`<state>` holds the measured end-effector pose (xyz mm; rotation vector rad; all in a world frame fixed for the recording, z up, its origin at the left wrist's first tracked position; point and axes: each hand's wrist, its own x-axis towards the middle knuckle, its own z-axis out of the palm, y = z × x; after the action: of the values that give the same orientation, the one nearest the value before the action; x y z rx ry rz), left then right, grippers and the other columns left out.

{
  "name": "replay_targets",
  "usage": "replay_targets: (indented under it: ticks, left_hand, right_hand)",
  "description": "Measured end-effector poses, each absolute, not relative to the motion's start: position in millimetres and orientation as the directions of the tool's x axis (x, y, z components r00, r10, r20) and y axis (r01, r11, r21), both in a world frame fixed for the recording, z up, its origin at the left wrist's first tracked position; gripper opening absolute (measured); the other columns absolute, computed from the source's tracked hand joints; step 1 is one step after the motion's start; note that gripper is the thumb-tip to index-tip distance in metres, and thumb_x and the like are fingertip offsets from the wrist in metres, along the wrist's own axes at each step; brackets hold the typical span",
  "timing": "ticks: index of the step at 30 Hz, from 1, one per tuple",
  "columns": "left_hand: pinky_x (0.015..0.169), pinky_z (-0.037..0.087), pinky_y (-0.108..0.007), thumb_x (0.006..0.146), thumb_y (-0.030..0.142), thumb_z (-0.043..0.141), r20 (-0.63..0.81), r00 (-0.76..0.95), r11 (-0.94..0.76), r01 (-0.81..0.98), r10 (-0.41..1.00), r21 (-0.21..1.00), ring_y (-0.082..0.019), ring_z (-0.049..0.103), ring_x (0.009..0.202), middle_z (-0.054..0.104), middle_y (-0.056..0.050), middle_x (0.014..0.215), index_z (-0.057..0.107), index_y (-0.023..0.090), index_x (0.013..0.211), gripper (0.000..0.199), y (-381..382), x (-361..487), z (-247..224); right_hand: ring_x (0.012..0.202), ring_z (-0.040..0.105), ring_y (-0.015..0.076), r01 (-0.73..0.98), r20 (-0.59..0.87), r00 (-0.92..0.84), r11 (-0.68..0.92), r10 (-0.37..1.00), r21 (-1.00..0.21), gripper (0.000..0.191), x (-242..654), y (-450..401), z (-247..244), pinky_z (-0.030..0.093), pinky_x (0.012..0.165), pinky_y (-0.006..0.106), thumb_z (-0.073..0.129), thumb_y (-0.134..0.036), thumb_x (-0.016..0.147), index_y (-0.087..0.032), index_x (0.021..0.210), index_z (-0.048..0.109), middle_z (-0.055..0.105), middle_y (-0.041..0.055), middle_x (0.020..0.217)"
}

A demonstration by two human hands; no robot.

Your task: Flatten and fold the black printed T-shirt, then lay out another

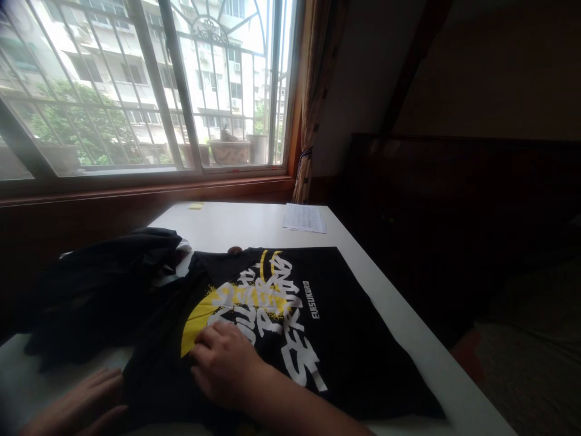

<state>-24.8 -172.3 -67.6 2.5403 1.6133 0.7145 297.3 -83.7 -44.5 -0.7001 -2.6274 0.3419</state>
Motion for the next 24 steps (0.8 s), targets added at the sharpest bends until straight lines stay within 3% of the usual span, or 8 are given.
replay_targets:
  ticks: [2,5,9,12,18,21,24]
  left_hand:
    - [0.075,0.056,-0.019,0.094,0.056,0.059,0.326,0.311,-0.407,0.867,0.893,0.287,-0.017,0.07,0.084,0.073,0.0,0.098,0.07,0.032,0.103,0.028,-164,-28,-66]
    - [0.081,0.058,-0.025,0.096,0.053,0.057,0.301,0.211,-0.309,0.892,0.93,0.331,-0.02,0.071,0.091,0.07,-0.003,0.104,0.067,0.029,0.111,0.03,-141,-23,-59]
    - [0.09,0.056,-0.034,0.097,0.05,0.05,0.311,0.145,-0.256,0.898,0.939,0.357,-0.025,0.067,0.103,0.066,-0.006,0.114,0.063,0.026,0.121,0.037,-103,-5,-58]
    - [0.094,0.054,-0.04,0.097,0.045,0.048,0.273,0.13,-0.207,0.94,0.953,0.271,-0.027,0.065,0.105,0.064,-0.008,0.116,0.062,0.024,0.127,0.04,-82,8,-62]
    - [0.086,0.054,-0.043,0.098,0.036,0.044,0.286,0.095,-0.087,0.995,0.954,-0.044,-0.031,0.059,0.106,0.062,-0.013,0.123,0.063,0.02,0.132,0.042,-55,32,-46]
    - [0.097,0.051,-0.042,0.099,0.034,0.045,0.354,0.18,-0.171,0.984,0.918,-0.058,-0.03,0.057,0.117,0.062,-0.011,0.13,0.063,0.021,0.133,0.04,-40,46,-39]
    - [0.109,0.045,-0.042,0.1,0.033,0.046,0.358,0.245,-0.244,0.968,0.901,-0.05,-0.029,0.055,0.128,0.06,-0.012,0.138,0.063,0.019,0.134,0.041,-19,61,-41]
  right_hand:
    - [0.135,0.047,0.025,0.341,0.283,-0.854,0.88,0.437,-0.33,0.039,304,-91,-47,0.034,0.118,0.042,0.052,-0.044,0.1,-0.024,0.133,0.058,0.057,0.0055,0.143]
    - [0.15,0.03,0.023,0.329,0.231,-0.87,0.862,0.436,-0.387,0.048,316,-98,-51,0.021,0.125,0.043,0.042,-0.048,0.104,-0.03,0.148,0.046,0.043,0.0016,0.159]
    - [0.153,0.024,0.0219,0.337,0.184,-0.868,0.82,0.461,-0.463,0.048,331,-100,-49,0.014,0.127,0.043,0.042,-0.05,0.104,-0.033,0.149,0.046,0.038,-0.0005,0.162]
    - [0.153,0.023,0.0221,0.34,0.169,-0.864,0.798,0.474,-0.497,0.049,340,-103,-49,0.013,0.127,0.043,0.042,-0.051,0.104,-0.034,0.149,0.046,0.038,-0.0004,0.162]
    - [0.151,0.029,0.0244,0.324,0.141,-0.86,0.739,0.49,-0.59,0.053,357,-106,-37,0.022,0.125,0.043,0.052,-0.053,0.099,-0.033,0.148,0.05,0.039,0.0019,0.161]
    - [0.145,0.04,0.0222,0.42,0.169,-0.773,0.693,0.611,-0.587,0.048,377,-81,-32,0.034,0.12,0.039,0.055,-0.043,0.099,-0.03,0.145,0.053,0.044,0.0035,0.158]
    - [0.141,0.044,0.0221,0.646,0.236,-0.562,0.599,0.793,-0.474,0.041,410,-25,-41,0.035,0.12,0.042,0.047,-0.031,0.101,-0.024,0.139,0.059,0.053,0.0071,0.149]
